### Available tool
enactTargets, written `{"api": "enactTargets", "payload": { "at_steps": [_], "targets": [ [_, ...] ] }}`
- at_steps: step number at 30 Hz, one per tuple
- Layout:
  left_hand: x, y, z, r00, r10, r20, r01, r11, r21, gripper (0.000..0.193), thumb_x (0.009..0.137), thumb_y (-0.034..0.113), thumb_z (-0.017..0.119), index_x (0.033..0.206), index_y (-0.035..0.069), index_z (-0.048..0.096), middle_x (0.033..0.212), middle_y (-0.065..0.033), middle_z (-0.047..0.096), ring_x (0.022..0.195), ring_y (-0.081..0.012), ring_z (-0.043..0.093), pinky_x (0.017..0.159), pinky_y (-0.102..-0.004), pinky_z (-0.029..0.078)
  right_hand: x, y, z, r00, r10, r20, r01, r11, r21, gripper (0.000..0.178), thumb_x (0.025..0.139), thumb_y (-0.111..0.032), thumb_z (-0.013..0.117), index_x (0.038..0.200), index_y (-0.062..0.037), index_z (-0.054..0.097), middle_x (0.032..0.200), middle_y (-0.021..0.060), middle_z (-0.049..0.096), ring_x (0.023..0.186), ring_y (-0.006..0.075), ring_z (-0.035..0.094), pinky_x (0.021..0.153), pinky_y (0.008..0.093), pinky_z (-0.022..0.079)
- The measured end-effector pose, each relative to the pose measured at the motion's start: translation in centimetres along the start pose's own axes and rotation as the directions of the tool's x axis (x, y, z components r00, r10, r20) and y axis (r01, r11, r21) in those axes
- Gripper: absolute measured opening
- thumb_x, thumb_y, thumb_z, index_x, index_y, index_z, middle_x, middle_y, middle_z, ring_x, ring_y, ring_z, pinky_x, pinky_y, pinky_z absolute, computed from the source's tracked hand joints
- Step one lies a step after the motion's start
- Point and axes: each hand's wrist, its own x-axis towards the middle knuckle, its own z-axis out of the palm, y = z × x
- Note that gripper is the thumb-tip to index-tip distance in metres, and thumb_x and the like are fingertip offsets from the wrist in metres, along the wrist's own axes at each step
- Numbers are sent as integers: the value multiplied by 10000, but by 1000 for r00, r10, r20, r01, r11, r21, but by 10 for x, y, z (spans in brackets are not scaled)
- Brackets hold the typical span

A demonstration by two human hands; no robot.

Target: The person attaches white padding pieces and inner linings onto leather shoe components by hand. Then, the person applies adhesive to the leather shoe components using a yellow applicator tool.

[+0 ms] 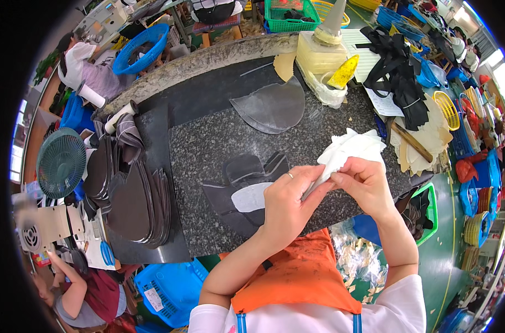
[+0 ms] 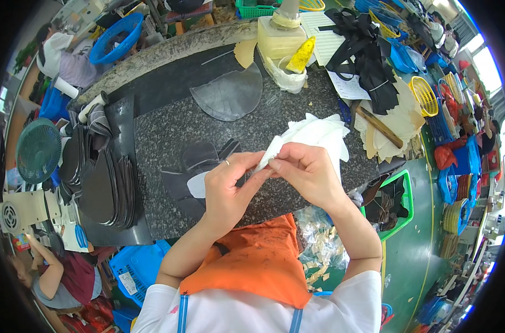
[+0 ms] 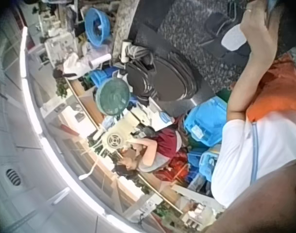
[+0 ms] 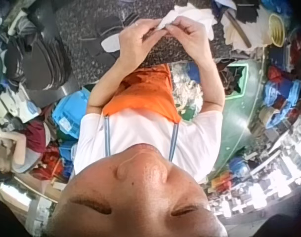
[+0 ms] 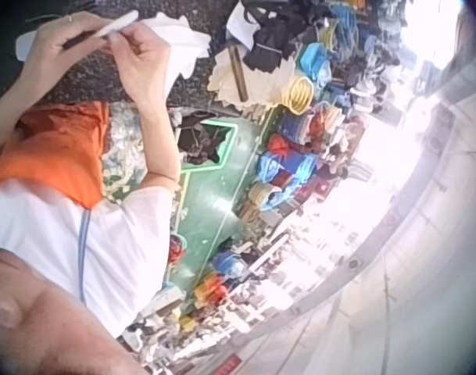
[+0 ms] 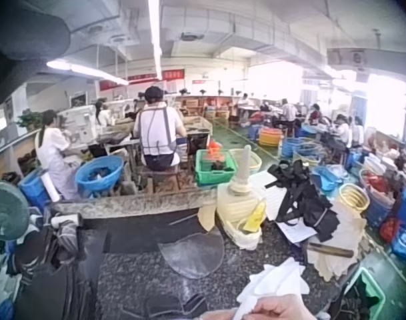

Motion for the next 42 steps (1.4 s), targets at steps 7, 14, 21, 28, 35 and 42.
{"api": "enactTargets", "payload": {
  "at_steps": [7, 14, 21, 28, 35, 42],
  "targets": [
    [11, 13, -30, 939, -130, 319, 155, 986, -55, 222, 896, 88, 652, 1095, -1, 690, 880, -119, 724, 706, -160, 674, 632, -264, 498, -2, -14, 3, 950, -285, 130, 307, 770, -559, 110, 839, -21, 645, 947, -6, 636, 809, 93, 638, 682, 195, 648, 609, 311, 490],
    [9, 10, -28, 909, -174, 379, 268, 940, -210, 214, 901, 100, 641, 1080, -4, 692, 833, -127, 710, 665, -141, 657, 591, -269, 482, -4, -17, 13, 878, -444, 180, 442, 609, -659, 165, 671, 32, 627, 802, -40, 556, 691, 79, 543, 582, 249, 580, 521, 331, 462],
    [7, 15, -28, 931, -157, 330, 168, 986, -5, 156, 920, 60, 583, 1001, -25, 686, 755, -87, 673, 674, -71, 616, 578, -259, 473, -2, -3, 15, 883, -434, 179, 438, 624, -647, 147, 704, 39, 590, 832, -31, 576, 705, 56, 570, 611, 191, 596, 541, 319, 464],
    [2, -19, -37, 895, -416, 159, 401, 597, -695, 268, 1007, 86, 449, 1022, -106, 636, 930, -173, 702, 835, -218, 708, 768, -335, 589, -7, 27, -12, 933, -253, -257, 270, 962, 31, 276, 824, -31, 457, 1017, 53, 636, 965, 77, 647, 821, 115, 605, 763, 279, 488],
    [2, -31, -30, 832, -544, 111, 414, 475, -776, 252, 995, 99, 459, 981, -81, 635, 910, -205, 703, 813, -270, 721, 746, -364, 610, -3, 26, -34, 751, -172, -638, 559, 681, 474, 549, 810, -133, 497, 1315, 75, 448, 1343, 183, 531, 1273, 301, 503, 1115, 445, 353],
    [19, -44, 14, 750, -534, 391, 661, 596, -456, 170, 936, 109, 555, 921, -25, 659, 855, -154, 710, 710, -200, 702, 645, -307, 578, -34, 8, -67, 663, -286, -692, 723, 486, 491, 619, 793, -161, 515, 1352, 92, 433, 1517, 222, 325, 1405, 330, 331, 1173, 468, 246]
  ]
}}
